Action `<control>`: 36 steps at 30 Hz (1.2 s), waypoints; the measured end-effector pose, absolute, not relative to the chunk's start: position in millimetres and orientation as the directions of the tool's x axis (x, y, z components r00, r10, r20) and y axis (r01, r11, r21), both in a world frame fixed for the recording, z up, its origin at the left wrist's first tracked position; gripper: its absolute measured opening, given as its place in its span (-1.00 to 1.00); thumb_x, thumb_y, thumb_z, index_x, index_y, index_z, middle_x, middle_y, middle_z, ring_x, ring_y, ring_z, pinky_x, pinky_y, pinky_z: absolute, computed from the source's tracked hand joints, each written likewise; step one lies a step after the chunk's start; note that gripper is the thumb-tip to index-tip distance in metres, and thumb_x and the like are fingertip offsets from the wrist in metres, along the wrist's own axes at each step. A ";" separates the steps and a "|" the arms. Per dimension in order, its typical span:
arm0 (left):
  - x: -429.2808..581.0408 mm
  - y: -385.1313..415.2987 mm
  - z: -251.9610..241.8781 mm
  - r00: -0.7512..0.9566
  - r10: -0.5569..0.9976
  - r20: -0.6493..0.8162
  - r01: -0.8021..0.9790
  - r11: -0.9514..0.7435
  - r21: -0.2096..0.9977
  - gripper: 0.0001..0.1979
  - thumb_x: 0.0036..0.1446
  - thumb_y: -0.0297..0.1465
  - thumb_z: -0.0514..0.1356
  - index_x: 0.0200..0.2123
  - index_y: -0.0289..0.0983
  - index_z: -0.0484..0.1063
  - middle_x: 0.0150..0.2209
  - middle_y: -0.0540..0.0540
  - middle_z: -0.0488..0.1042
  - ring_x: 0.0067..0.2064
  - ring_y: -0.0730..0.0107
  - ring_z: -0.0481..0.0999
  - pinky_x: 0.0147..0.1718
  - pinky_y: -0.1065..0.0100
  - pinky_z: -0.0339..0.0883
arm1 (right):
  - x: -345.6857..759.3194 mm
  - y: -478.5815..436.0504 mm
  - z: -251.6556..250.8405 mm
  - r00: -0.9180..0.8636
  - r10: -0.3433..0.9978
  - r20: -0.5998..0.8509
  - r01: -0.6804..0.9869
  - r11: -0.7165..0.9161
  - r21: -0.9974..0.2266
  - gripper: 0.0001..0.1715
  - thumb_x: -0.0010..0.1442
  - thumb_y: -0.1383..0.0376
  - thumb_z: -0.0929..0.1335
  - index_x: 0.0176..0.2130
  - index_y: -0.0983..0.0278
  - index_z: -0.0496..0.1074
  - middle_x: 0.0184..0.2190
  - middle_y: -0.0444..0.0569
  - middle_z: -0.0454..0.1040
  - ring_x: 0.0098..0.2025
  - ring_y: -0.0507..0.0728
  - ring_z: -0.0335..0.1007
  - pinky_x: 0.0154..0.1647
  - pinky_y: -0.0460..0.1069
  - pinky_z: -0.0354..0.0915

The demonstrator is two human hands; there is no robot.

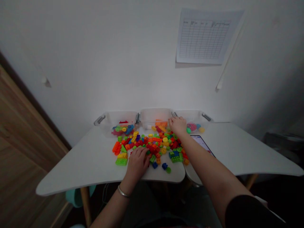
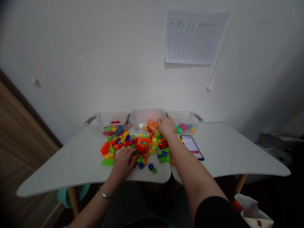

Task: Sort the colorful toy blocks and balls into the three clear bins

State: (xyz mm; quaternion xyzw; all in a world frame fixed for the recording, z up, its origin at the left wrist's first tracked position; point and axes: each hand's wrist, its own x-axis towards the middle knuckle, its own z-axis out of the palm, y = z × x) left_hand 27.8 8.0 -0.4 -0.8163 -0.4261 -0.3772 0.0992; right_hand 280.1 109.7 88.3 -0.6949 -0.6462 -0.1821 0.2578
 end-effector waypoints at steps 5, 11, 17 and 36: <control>27.0 8.8 -1.2 0.349 0.632 0.692 0.779 -0.607 0.161 -0.77 0.18 -0.39 0.13 -0.09 -0.25 0.43 -0.14 -0.16 0.52 -0.06 0.16 0.46 -0.05 0.11 0.38 | 282.5 106.1 100.8 0.051 0.861 0.505 0.996 -0.005 -0.092 -0.55 0.34 0.18 0.16 -0.17 0.18 0.59 -0.12 0.10 0.57 -0.09 0.29 0.42 -0.11 0.13 0.25; 26.9 9.0 -1.7 0.347 0.627 0.698 0.780 -0.606 0.157 -0.76 0.20 -0.38 0.12 -0.08 -0.26 0.43 -0.13 -0.17 0.52 -0.06 0.16 0.46 -0.03 0.11 0.38 | 290.0 86.7 124.2 0.072 0.832 0.550 0.965 0.082 -0.251 -0.61 0.29 0.22 0.23 0.00 0.21 0.51 -0.04 0.06 0.53 -0.12 0.21 0.46 -0.09 0.07 0.29; 27.7 8.1 -1.5 0.345 0.654 0.673 0.786 -0.593 0.174 -0.76 0.17 -0.44 0.12 -0.08 -0.28 0.44 -0.11 -0.17 0.51 -0.04 0.16 0.44 0.01 0.10 0.35 | 278.0 45.8 100.5 0.021 0.713 0.701 0.876 0.324 -0.356 -0.68 0.26 0.26 0.25 -0.10 0.25 0.52 -0.14 0.03 0.57 -0.12 0.20 0.45 -0.05 0.07 0.30; 26.8 9.8 -4.5 0.347 0.653 0.674 0.779 -0.601 0.181 -0.74 0.16 -0.44 0.13 -0.07 -0.27 0.44 -0.11 -0.17 0.50 -0.04 0.16 0.42 0.01 0.07 0.35 | 288.0 -16.6 23.3 -0.230 0.881 0.412 0.928 0.326 -0.178 -0.75 0.09 0.25 0.46 -0.17 0.20 0.54 -0.20 -0.03 0.55 -0.09 0.24 0.35 0.01 0.13 0.25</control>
